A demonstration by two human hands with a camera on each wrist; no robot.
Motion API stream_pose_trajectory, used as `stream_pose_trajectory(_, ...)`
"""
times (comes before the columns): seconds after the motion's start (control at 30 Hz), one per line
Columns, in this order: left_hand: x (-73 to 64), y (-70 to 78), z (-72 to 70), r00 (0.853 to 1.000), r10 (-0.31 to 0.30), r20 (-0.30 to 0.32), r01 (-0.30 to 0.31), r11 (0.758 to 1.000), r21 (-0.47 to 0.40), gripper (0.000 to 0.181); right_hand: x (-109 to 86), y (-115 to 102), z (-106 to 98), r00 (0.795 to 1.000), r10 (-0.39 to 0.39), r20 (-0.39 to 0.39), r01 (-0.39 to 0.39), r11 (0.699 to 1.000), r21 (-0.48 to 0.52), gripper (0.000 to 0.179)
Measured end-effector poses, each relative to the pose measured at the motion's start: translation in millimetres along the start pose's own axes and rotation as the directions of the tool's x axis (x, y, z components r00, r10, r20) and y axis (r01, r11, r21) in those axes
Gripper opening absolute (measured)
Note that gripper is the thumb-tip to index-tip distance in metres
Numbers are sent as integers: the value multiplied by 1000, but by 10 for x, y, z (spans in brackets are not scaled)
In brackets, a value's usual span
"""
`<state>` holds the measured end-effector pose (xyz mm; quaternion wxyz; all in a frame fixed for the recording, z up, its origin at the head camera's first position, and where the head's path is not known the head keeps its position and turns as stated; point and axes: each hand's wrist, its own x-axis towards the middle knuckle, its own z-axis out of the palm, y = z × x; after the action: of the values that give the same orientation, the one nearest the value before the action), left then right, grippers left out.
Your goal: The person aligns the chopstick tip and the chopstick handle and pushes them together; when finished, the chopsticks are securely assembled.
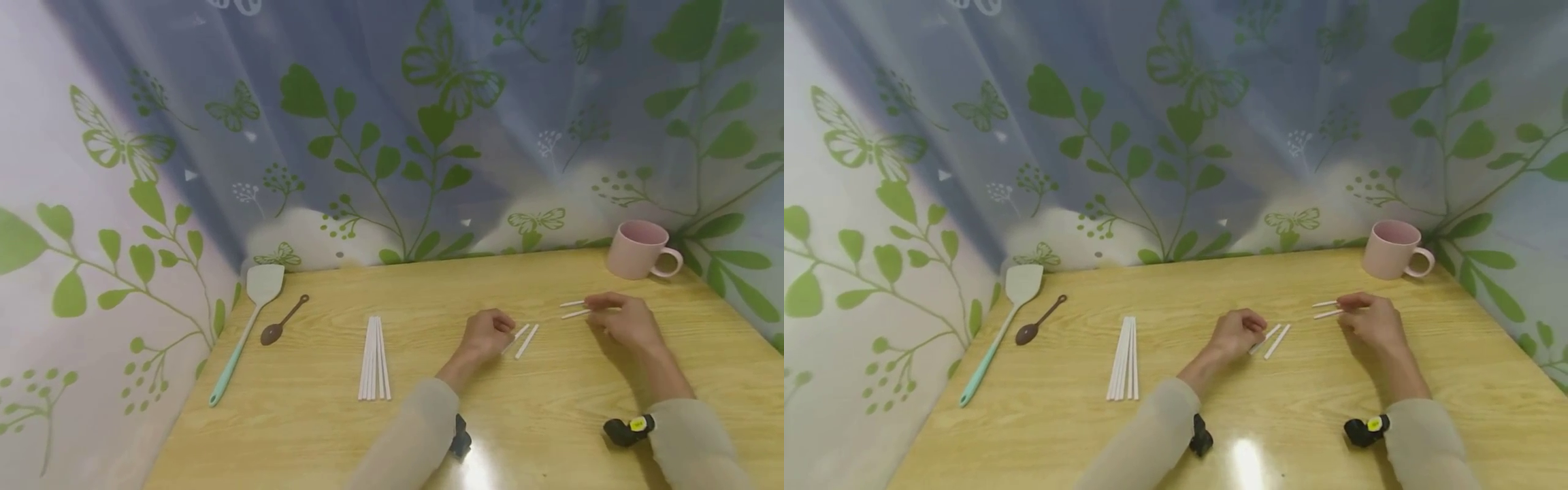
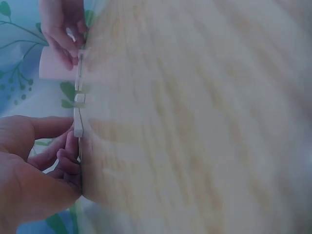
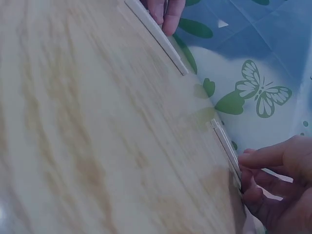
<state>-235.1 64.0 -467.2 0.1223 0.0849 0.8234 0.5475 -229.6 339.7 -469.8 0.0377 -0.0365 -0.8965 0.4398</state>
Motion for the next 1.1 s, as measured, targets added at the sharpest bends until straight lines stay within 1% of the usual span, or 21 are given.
stream_pose_trajectory(0.1, 9, -4, 6, 1000, 15, 3, -15, 999, 37, 18, -10, 4, -15, 1000, -10, -9, 9, 997, -81, 37)
stream_pose_trajectory(0.2, 15, -5, 4, 1000, 21, -4, -21, 998, 63, 20, -8, -9, 0, 1000, -22, -15, 20, 992, -124, 33)
stream_pose_trajectory(0.27, 21, 2, 9, 1000, 24, -18, -22, 997, 81, 21, -6, -12, 9, 1000, -22, -17, 19, 991, -134, 30)
stream_pose_trajectory(0.37, 31, 5, 24, 999, 17, -42, -13, 995, 101, 24, -15, -13, 12, 1000, -12, -20, 9, 992, -124, 30)
stream_pose_trajectory(0.53, 36, 7, 46, 999, 24, -36, -19, 991, 133, 17, -42, 12, -17, 999, 12, -41, -19, 985, -170, 26)
stream_pose_trajectory(0.63, 45, 3, 52, 997, 62, -52, -50, 977, 209, 19, -41, 25, -14, 999, 5, -39, -13, 978, -207, 23)
stream_pose_trajectory(0.7, 49, -3, 50, 994, 76, -72, -55, 965, 258, 20, -33, 27, 6, 999, -14, -29, 7, 976, -217, 23)
stream_pose_trajectory(0.77, 48, -2, 46, 993, 81, -88, -52, 955, 291, 20, -26, 25, 28, 999, -32, -22, 26, 977, -210, 24)
stream_pose_trajectory(0.8, 45, 2, 42, 993, 74, -93, -44, 956, 291, 20, -20, 22, 40, 999, -43, -20, 39, 980, -197, 25)
stream_pose_trajectory(0.87, 36, 14, 31, 994, 58, -97, -30, 964, 265, 19, -8, 13, 59, 997, -77, -19, 72, 982, -175, 24)
stream_pose_trajectory(0.93, 23, 38, 1, 994, 52, -100, -28, 973, 229, 17, 2, -12, 71, 994, -111, -11, 109, 987, -119, 22)
stream_pose_trajectory(1.03, 5, 64, -82, 993, 66, -100, -48, 984, 170, 15, 32, -69, 101, 982, -188, -8, 187, 982, -26, 17)
stream_pose_trajectory(1.1, -7, 68, -150, 992, 78, -103, -62, 988, 144, 15, 51, -118, 126, 976, -217, -9, 217, 975, 46, 17)
